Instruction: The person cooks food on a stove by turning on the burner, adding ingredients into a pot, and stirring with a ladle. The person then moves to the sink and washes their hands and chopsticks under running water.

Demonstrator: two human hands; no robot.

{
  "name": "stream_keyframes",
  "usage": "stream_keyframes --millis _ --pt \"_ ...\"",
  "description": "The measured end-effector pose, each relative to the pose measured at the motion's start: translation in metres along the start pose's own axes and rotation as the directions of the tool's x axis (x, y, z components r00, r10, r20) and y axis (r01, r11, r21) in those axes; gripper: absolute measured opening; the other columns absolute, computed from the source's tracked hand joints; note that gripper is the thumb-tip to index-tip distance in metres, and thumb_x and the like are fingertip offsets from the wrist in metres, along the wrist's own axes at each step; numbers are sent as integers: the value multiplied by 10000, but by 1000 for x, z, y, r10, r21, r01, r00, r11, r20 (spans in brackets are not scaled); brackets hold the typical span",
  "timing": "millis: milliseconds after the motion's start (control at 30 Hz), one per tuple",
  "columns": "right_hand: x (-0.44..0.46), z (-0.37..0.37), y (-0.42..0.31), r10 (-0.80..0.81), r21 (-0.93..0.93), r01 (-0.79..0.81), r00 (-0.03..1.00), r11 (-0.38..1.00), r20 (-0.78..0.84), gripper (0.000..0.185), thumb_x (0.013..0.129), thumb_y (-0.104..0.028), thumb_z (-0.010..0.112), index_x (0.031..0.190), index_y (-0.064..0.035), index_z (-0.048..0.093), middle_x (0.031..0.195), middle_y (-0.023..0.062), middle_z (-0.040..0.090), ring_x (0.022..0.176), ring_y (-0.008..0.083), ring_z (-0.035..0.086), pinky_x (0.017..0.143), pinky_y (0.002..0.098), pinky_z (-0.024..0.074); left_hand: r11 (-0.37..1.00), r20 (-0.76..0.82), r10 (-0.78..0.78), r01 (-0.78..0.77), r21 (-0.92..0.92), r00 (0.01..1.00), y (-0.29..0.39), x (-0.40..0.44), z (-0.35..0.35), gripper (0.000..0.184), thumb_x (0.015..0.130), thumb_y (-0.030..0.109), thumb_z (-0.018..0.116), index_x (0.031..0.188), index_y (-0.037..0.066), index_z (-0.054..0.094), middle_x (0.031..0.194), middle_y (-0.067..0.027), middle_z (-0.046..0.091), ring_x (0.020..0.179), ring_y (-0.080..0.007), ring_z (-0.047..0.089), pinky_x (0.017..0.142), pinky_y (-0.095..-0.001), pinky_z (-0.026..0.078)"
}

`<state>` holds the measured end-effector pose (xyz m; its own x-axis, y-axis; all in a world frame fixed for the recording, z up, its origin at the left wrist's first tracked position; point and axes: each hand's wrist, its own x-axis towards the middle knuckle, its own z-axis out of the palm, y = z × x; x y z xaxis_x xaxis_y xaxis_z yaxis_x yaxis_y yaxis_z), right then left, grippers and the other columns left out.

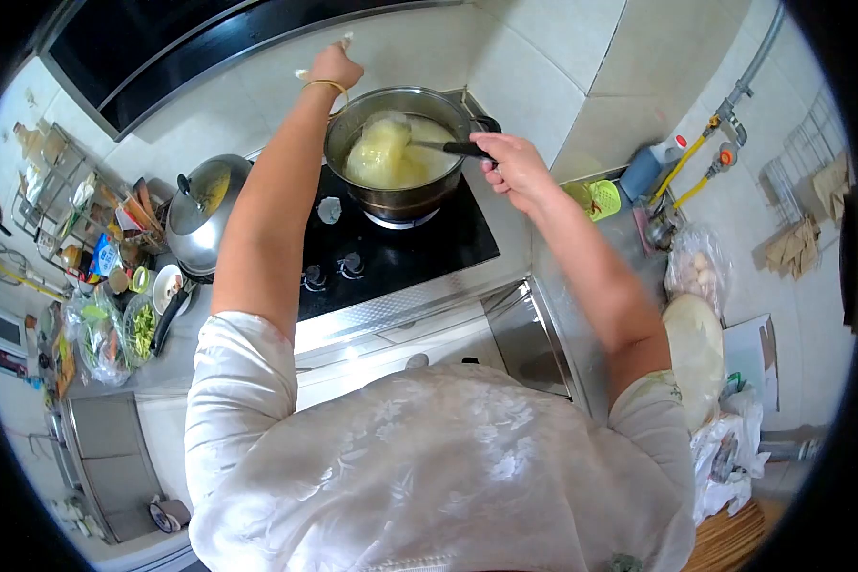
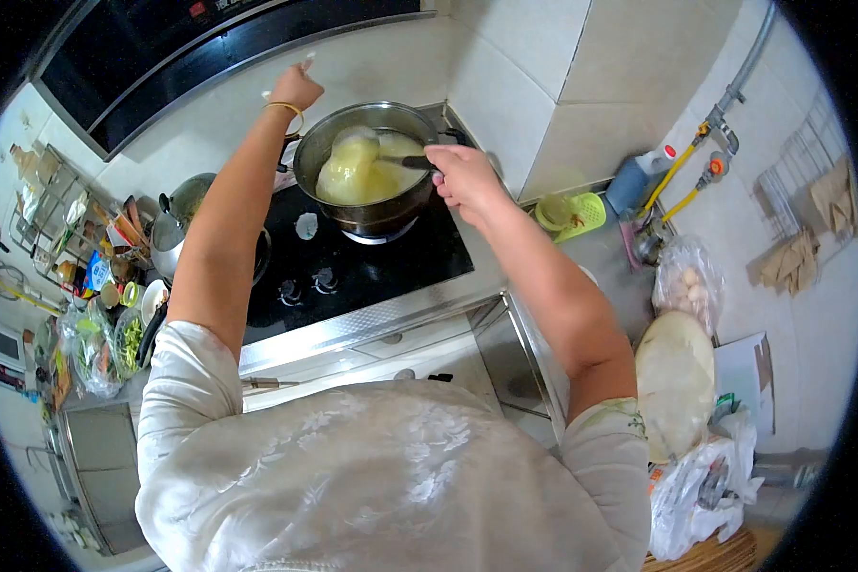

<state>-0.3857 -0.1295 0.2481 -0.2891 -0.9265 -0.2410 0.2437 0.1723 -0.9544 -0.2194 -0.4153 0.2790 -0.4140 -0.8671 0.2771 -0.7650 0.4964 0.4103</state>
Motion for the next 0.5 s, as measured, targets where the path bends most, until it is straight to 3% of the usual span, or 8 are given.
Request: stream_keyframes --millis 100,167,233,267,333,367,467,500 --pt "-15 0 -17 -195 -177 185 980 967 -42 282 829 -191 533 1067 -44 564 662 8 466 534 62 407 471 189 336 989 -160 112 -93 119 981 5 -7 10 724 622 398 704 1218 76 449 1111 -249 524 1069 -343 496 902 -372 396" --pt "-12 -7 -17 -361 -358 331 933 873 -18 260 827 -196 534 1033 -49 593 679 32 530 632 121 489 583 260 408 993 -239 58 -32 111 969 17 -12 6 733 616 411 708 1212 69 454 1085 -261 533 1056 -348 505 898 -366 396" --pt "-18 -9 -19 -480 -500 419 877 758 7 251 816 -191 540 1016 -53 603 701 73 568 669 181 538 622 313 434 997 -72 -80 80 0 994 36 -20 -18 776 612 442 708 1236 75 430 1152 -251 494 1110 -351 461 928 -361 369" --pt "-22 -9 -20 -571 -622 490 817 611 81 240 806 -173 536 1002 -55 608 722 99 572 694 215 549 638 336 439 989 18 -142 142 -45 990 42 -22 -24 797 610 458 708 1248 77 418 1186 -247 474 1138 -353 439 943 -358 355" --pt "-33 -10 -16 -685 -787 565 677 250 268 221 785 -136 528 973 -58 617 764 151 579 743 284 571 671 381 448 992 138 -82 94 -85 987 34 -11 -25 835 604 492 704 1263 79 402 1252 -239 410 1182 -351 387 967 -358 328" --pt "-38 -9 -12 -658 -833 536 678 138 327 218 780 -126 529 968 -66 621 756 154 565 731 291 562 657 388 444 992 199 -47 70 -106 979 32 -5 -23 854 601 509 703 1271 79 394 1284 -235 378 1204 -350 361 979 -357 315" --pt "-46 -1 8 -517 -896 417 738 -154 433 215 754 -90 512 932 -88 634 742 155 530 743 320 548 646 412 442 889 -276 249 -107 445 928 71 -67 -13 763 607 507 698 1193 64 493 1272 -240 390 1179 -357 389 959 -355 342" --pt "-49 2 15 -518 -880 448 721 -160 461 211 745 -92 511 914 -81 637 754 154 531 752 313 547 643 406 445 896 -297 287 -146 420 911 78 -67 -8 734 623 494 694 1185 64 502 1271 -240 391 1180 -345 391 957 -352 344"
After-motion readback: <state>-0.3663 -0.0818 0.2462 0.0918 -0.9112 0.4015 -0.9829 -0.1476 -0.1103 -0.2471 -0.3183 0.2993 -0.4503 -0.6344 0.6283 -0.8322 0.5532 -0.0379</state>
